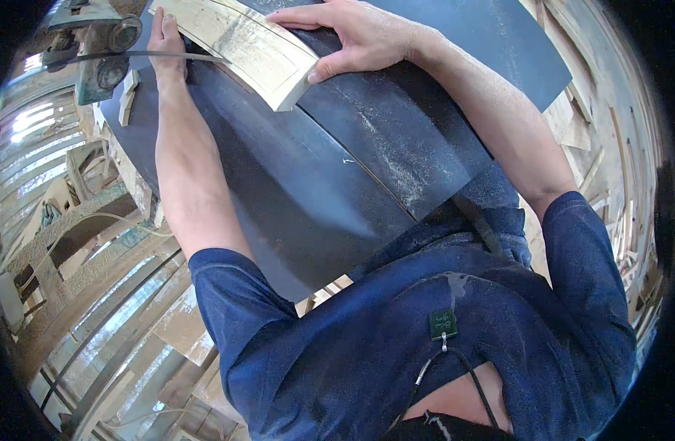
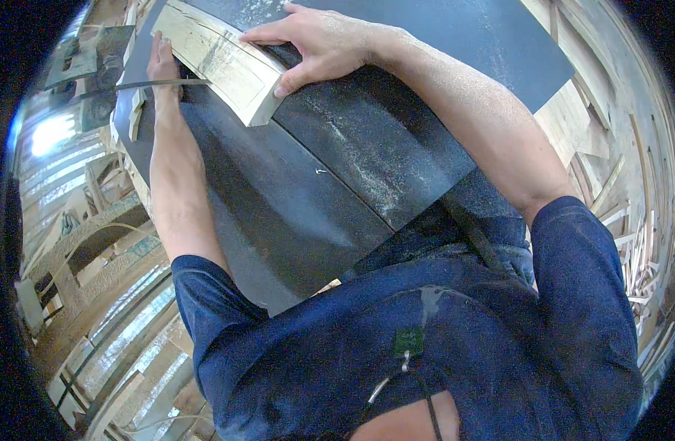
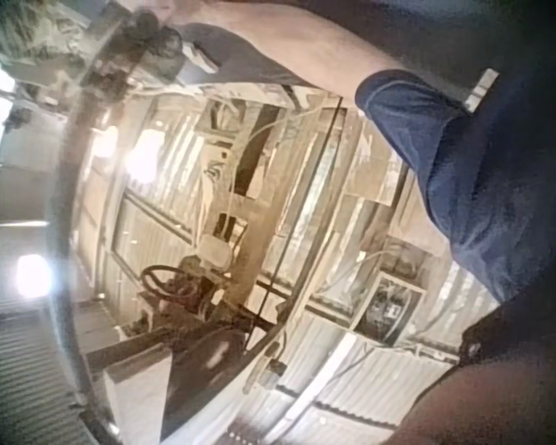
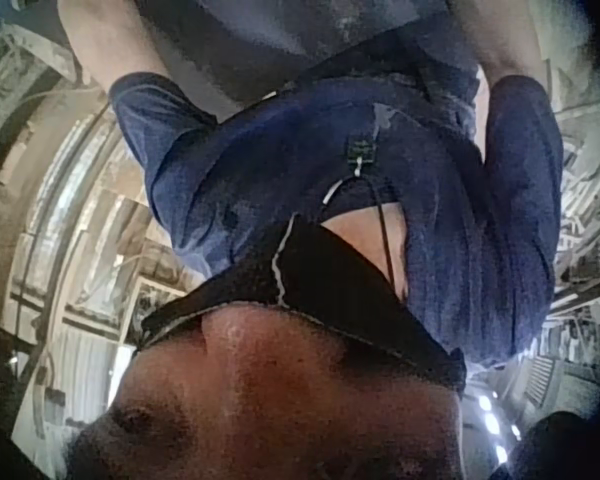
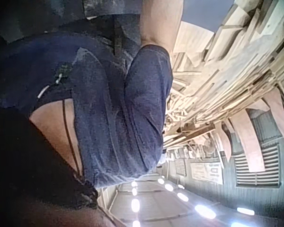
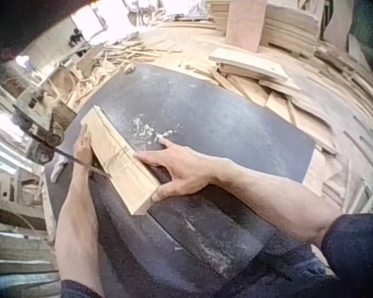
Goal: Cutting curved shapes out of a wooden block using a band saw.
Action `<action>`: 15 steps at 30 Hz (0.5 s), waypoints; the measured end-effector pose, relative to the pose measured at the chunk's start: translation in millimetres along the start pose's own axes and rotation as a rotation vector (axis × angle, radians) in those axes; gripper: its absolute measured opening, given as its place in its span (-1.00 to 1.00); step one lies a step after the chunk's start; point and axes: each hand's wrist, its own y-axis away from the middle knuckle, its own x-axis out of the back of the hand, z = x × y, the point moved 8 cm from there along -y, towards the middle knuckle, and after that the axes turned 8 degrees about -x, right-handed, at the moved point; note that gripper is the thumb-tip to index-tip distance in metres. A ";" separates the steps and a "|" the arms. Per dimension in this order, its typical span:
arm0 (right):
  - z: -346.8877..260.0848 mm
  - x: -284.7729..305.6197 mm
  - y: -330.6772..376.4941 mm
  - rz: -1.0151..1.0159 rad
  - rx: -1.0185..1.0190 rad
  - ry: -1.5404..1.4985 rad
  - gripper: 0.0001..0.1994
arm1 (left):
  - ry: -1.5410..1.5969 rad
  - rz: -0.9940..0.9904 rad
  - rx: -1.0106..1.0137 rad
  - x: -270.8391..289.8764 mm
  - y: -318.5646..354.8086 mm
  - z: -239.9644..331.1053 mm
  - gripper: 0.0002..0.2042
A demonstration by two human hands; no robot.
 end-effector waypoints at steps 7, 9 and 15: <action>0.3 0.4 -3.1 -0.020 -0.008 -0.040 0.09 | 0.009 0.010 0.002 -1.3 -3.2 1.9 -0.38; 2.2 0.4 -3.5 -0.011 -0.007 -0.023 0.08 | 0.012 0.012 0.004 -2.7 -0.1 2.2 -0.38; 3.5 1.3 -9.4 -0.014 0.004 -0.015 0.08 | -0.077 0.010 -0.018 2.5 -4.9 -0.2 -0.38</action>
